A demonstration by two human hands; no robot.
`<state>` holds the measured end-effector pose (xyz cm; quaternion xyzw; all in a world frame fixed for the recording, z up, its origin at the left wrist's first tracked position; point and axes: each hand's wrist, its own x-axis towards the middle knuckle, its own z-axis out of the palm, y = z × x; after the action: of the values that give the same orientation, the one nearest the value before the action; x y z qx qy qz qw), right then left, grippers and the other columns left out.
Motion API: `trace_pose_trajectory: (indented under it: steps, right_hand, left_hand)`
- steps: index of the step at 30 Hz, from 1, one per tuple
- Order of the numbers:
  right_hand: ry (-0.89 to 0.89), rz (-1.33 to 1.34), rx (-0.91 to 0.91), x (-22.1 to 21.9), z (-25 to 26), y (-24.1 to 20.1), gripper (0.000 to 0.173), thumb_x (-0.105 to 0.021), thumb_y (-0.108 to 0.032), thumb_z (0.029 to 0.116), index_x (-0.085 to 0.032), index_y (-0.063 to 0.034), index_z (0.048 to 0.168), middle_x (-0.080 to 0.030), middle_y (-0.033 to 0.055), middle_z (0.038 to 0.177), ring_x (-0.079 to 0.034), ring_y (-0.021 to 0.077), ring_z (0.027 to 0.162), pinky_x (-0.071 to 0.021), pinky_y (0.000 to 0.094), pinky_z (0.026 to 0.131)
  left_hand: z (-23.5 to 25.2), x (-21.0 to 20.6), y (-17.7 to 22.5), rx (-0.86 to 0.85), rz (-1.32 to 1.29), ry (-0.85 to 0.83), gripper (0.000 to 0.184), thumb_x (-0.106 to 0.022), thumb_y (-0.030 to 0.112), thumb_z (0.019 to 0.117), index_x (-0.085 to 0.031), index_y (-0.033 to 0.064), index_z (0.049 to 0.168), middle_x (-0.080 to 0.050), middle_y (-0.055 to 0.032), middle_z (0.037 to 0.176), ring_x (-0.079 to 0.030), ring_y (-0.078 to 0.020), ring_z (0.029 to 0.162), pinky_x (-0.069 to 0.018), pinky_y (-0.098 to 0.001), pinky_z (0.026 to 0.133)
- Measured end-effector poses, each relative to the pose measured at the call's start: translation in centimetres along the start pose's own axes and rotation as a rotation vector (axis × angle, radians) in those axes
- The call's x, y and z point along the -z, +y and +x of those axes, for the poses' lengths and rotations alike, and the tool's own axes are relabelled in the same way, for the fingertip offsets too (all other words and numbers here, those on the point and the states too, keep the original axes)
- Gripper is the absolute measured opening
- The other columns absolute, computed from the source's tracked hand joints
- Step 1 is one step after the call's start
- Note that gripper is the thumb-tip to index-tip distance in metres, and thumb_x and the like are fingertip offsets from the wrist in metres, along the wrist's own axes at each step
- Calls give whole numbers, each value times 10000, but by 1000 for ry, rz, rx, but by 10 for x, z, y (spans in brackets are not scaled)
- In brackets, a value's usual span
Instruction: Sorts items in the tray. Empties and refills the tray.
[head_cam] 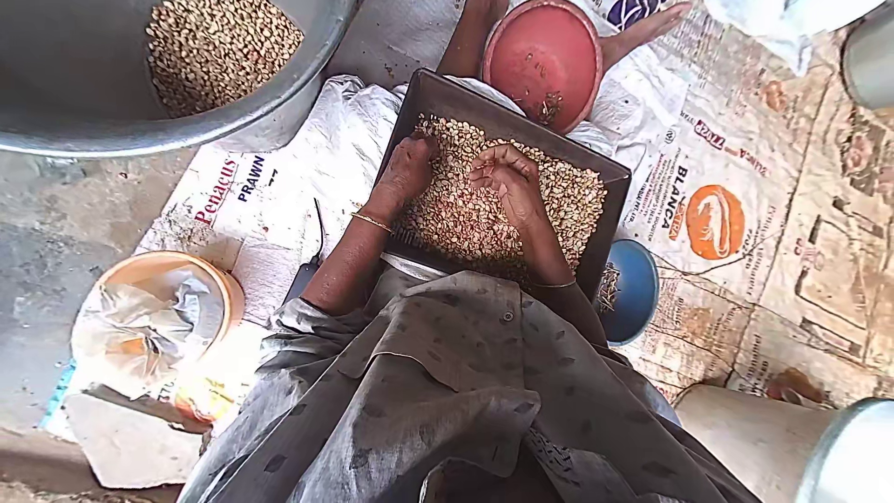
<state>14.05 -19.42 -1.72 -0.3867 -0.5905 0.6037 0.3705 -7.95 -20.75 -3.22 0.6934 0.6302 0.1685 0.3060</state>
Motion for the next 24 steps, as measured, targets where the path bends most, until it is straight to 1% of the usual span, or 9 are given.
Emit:
trace_pose_trajectory:
  steps: [4, 5, 8, 11, 14, 18, 21, 23, 24]
  right_hand:
    - [-108, -290, -112, -16, -3, 1, 166, -573, -59, 982, -668, 23, 1091, -674, 49, 882, -628, 79, 667, -552, 241, 608]
    - [-135, -447, -120, -23, -4, 3, 158, -603, -94, 997, -694, 2, 1082, -682, 54, 883, -619, 83, 692, -534, 249, 641]
    - [-127, -962, -36, -42, -9, 12, 215, -613, -156, 990, -741, -37, 1116, -745, 154, 965, -717, 300, 891, -553, 501, 810]
    - [-97, -1166, 9, -54, -14, 15, 238, -566, -160, 994, -736, -25, 1093, -737, 196, 919, -721, 403, 883, -539, 576, 767]
    - [-33, -1083, 5, -51, -13, 19, 215, -574, -147, 989, -747, -21, 1010, -734, 172, 904, -715, 361, 875, -541, 544, 777]
    - [-24, -889, -58, -42, -9, 19, 190, -600, -134, 983, -754, -26, 1013, -743, 136, 920, -712, 271, 868, -543, 486, 805]
    - [55, -399, -126, -30, -5, 15, 90, -669, -84, 967, -710, -5, 954, -652, 14, 717, -568, 48, 568, -491, 216, 547]
    - [104, -79, -169, -18, -6, 2, 74, -637, -40, 986, -675, -11, 930, -648, -16, 676, -571, 24, 517, -492, 175, 480]
    - [113, 8, -180, -10, -7, -4, 107, -602, -52, 1011, -670, -24, 933, -670, -12, 696, -598, 35, 532, -509, 182, 486]
  left_hand:
    - [0, 3, 4, 25, -16, -19, 251, -558, -68, 938, -644, -98, 1173, -618, -312, 1252, -607, -474, 1193, -460, -602, 1043]
    - [-1, 3, 5, 25, -14, -23, 259, -550, -74, 939, -641, -99, 1180, -615, -314, 1254, -605, -477, 1196, -458, -603, 1044]
    - [-2, 4, 5, 25, 0, -23, 268, -544, -70, 941, -643, -92, 1190, -619, -310, 1250, -606, -477, 1195, -458, -599, 1044]
    - [0, 4, 6, 34, 9, -29, 277, -557, -60, 937, -640, -89, 1200, -616, -309, 1272, -601, -484, 1208, -450, -605, 1054]
    - [-1, 3, 5, 29, 8, -25, 271, -560, -52, 937, -640, -94, 1193, -617, -309, 1271, -603, -478, 1208, -452, -603, 1051]
    - [-1, 3, 5, 24, 9, 2, 260, -565, -21, 947, -647, -84, 1186, -600, -313, 1277, -600, -487, 1201, -467, -615, 1027]
    - [-2, 4, 2, -143, -104, 39, 197, -603, 10, 948, -681, -67, 1112, -643, -284, 1161, -623, -447, 1128, -474, -575, 1014]
    - [-1, -2, -2, -309, -153, -8, 157, -669, 32, 933, -706, -56, 1057, -660, -263, 1087, -636, -417, 1061, -482, -549, 988]
    - [-1, -5, -2, -342, -132, -61, 160, -680, 41, 932, -710, -45, 1063, -650, -259, 1119, -623, -420, 1102, -476, -555, 1016]
